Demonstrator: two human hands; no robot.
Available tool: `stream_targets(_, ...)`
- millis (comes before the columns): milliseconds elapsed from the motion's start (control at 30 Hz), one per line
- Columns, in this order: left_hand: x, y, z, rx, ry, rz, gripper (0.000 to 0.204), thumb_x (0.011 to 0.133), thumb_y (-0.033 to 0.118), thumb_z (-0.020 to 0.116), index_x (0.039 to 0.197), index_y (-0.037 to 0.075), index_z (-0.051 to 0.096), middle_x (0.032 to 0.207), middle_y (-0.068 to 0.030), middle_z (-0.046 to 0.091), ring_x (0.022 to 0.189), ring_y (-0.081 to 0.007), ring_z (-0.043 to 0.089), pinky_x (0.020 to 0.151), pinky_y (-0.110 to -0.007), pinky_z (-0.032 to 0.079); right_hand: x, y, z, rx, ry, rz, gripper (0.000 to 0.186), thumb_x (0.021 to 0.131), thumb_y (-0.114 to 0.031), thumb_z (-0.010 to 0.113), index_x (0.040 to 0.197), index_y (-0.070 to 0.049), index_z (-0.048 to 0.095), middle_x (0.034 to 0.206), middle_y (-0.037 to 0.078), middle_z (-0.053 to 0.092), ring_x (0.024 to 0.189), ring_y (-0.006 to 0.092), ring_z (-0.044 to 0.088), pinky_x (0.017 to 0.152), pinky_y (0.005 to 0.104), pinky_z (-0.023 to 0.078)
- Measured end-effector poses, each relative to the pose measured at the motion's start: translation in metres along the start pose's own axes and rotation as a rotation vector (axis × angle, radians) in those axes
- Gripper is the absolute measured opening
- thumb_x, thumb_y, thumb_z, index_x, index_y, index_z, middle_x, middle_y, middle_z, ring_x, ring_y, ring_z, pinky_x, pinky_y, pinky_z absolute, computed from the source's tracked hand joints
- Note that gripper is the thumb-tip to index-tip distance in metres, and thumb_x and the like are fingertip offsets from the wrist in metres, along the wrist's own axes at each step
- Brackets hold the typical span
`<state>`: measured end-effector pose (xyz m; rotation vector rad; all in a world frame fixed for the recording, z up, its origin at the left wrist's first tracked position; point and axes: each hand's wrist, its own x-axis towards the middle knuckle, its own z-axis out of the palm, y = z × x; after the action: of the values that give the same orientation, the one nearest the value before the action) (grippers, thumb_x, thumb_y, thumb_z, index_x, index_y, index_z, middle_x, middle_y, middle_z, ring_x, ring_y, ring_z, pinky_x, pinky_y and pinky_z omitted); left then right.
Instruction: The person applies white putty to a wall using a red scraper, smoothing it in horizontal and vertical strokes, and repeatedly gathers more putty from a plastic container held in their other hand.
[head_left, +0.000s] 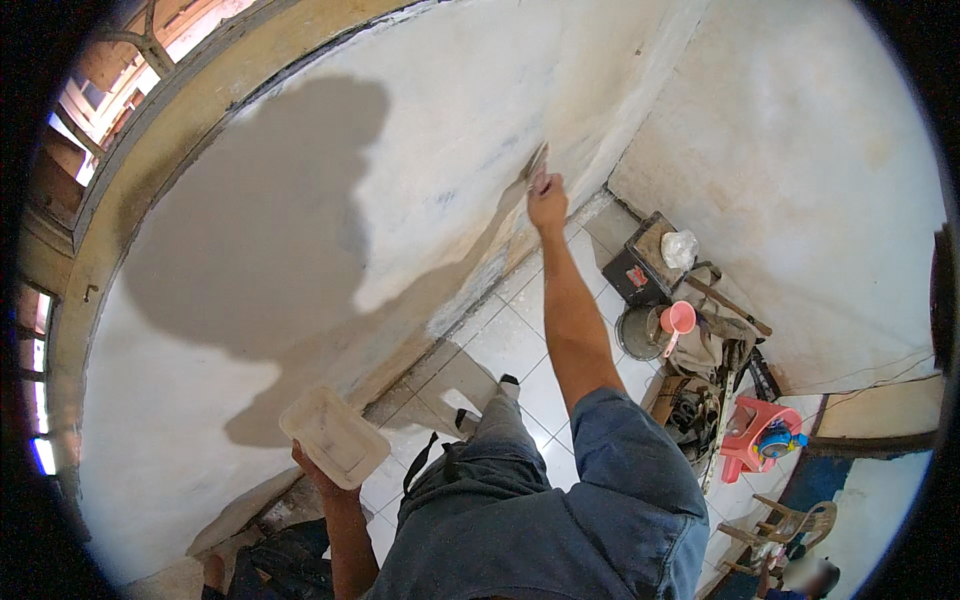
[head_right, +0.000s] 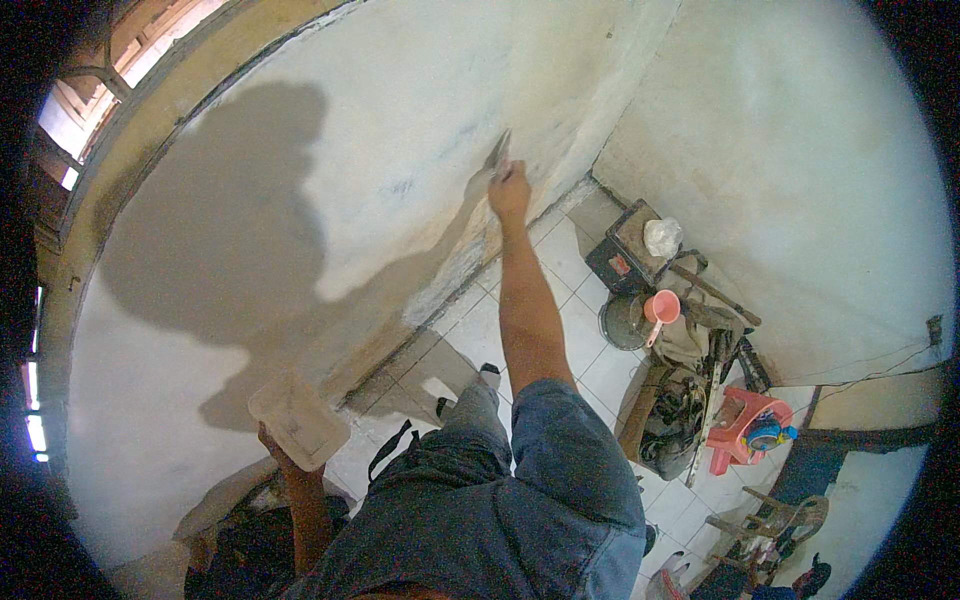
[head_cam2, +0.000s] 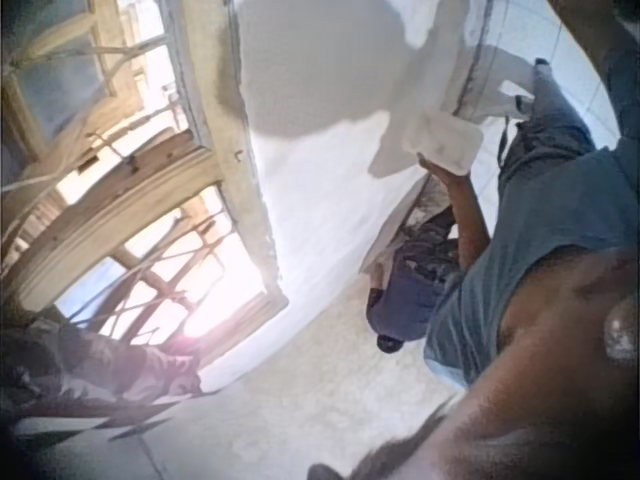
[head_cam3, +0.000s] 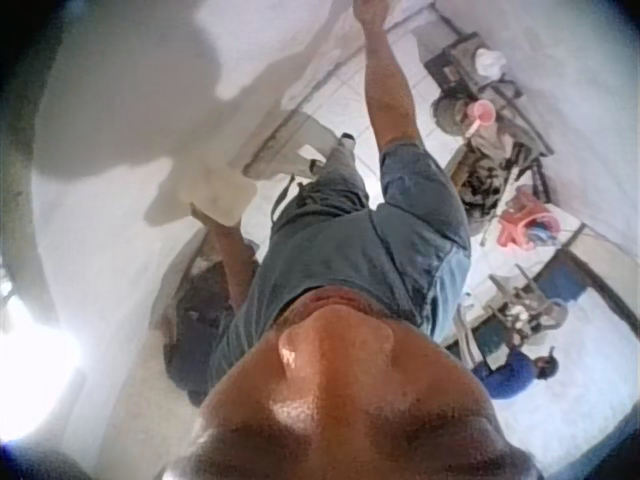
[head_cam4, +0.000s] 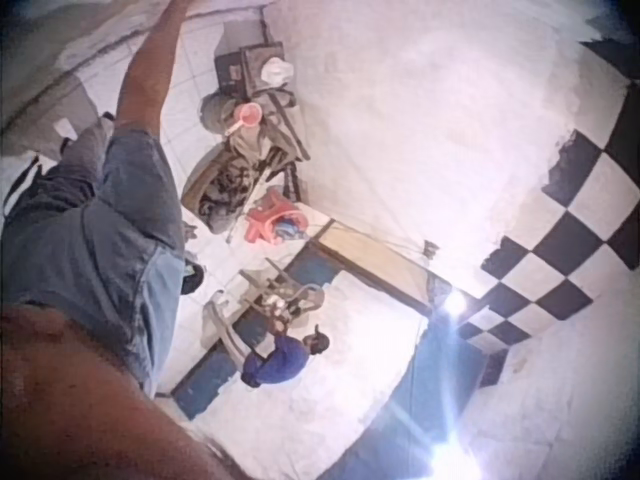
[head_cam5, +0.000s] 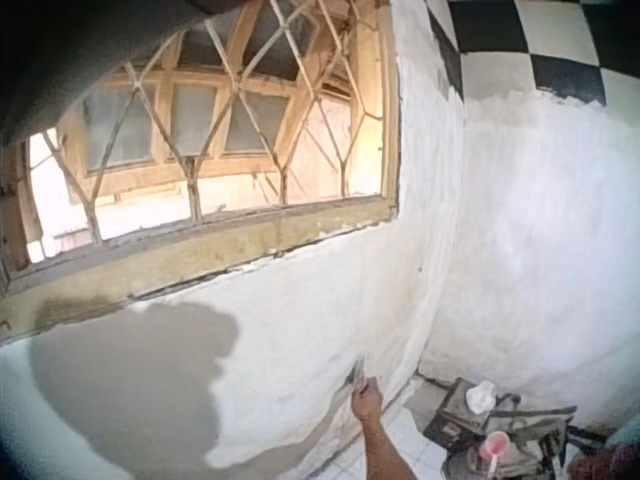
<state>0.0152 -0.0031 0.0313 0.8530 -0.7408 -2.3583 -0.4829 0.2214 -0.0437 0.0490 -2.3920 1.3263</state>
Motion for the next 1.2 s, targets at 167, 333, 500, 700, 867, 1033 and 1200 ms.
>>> stream_targets(167, 0.007, -0.003, 0.006, -0.007, -0.002, -0.025, 0.055, 0.085, 0.053, 0.040, 0.121, 0.013, 0.046, 0.117, -0.0079, 0.054, 0.106, -0.0268, 0.052, 0.089, -0.044, 0.046, -0.174, -0.044, 0.066, 0.016, -0.177, -0.207, 0.038, 0.077, -0.017, 0.062, 0.106, 0.003, 0.050, 0.078, 0.021, 0.060, 0.078, 0.0361, 0.060, 0.071, 0.0447, 0.047)
stream_targets(333, 0.013, 0.004, 0.004, 0.072, -0.059, -0.007, 0.056, 0.086, 0.054, 0.038, 0.124, 0.013, 0.045, 0.119, -0.0088, 0.052, 0.108, -0.0273, 0.051, 0.090, -0.044, 0.045, -0.279, -0.080, 0.042, 0.219, -0.331, -0.121, 0.022, 0.079, -0.010, 0.059, 0.095, 0.003, 0.053, 0.070, 0.021, 0.054, 0.063, 0.0390, 0.055, 0.059, 0.0446, 0.045)
stream_targets(500, 0.008, 0.001, 0.007, 0.004, -0.026, -0.012, 0.064, 0.082, 0.057, 0.043, 0.129, 0.013, 0.040, 0.120, -0.0103, 0.051, 0.107, -0.0305, 0.052, 0.088, -0.048, 0.046, -0.116, -0.032, 0.013, 0.030, 0.023, 0.017, 0.026, 0.087, -0.025, 0.050, 0.090, 0.001, 0.051, 0.078, 0.025, 0.059, 0.073, 0.0432, 0.058, 0.064, 0.0497, 0.045)
stream_targets(700, -0.002, -0.001, 0.006, 0.059, -0.017, -0.022, 0.056, 0.085, 0.054, 0.040, 0.126, 0.016, 0.044, 0.120, -0.0079, 0.051, 0.110, -0.0271, 0.050, 0.092, -0.045, 0.044, 0.014, -0.019, -0.010, -0.062, 0.078, -0.066, 0.021, 0.081, -0.018, 0.055, 0.089, -0.001, 0.047, 0.080, 0.025, 0.059, 0.075, 0.0422, 0.058, 0.064, 0.0487, 0.045)
stream_targets(867, -0.001, -0.013, 0.025, 0.079, -0.010, -0.011, 0.054, 0.084, 0.053, 0.042, 0.121, 0.014, 0.046, 0.113, -0.0070, 0.055, 0.101, -0.0252, 0.055, 0.085, -0.042, 0.049, -0.112, -0.023, 0.040, -0.049, -0.164, -0.223, 0.026, 0.079, -0.015, 0.056, 0.101, -0.001, 0.052, 0.086, 0.022, 0.060, 0.081, 0.0394, 0.058, 0.069, 0.0455, 0.046)
stream_targets(1033, 0.004, -0.008, 0.008, 0.048, 0.031, -0.026, 0.055, 0.083, 0.053, 0.043, 0.123, 0.015, 0.046, 0.114, -0.0072, 0.054, 0.102, -0.0260, 0.055, 0.085, -0.043, 0.049, -0.264, -0.085, 0.030, 0.251, -0.361, -0.209, 0.028, 0.076, -0.010, 0.059, 0.098, 0.005, 0.050, 0.080, 0.024, 0.053, 0.080, 0.0408, 0.054, 0.069, 0.0485, 0.043)
stream_targets(1200, 0.004, -0.021, -0.004, 0.113, 0.071, -0.026, 0.057, 0.083, 0.056, 0.044, 0.124, 0.016, 0.045, 0.115, -0.0069, 0.054, 0.102, -0.0269, 0.054, 0.086, -0.043, 0.048, -0.197, -0.104, 0.008, 0.052, -0.103, -0.387, 0.018, 0.073, -0.008, 0.061, 0.077, 0.000, 0.045, 0.066, 0.017, 0.044, 0.068, 0.0376, 0.051, 0.060, 0.0466, 0.041)
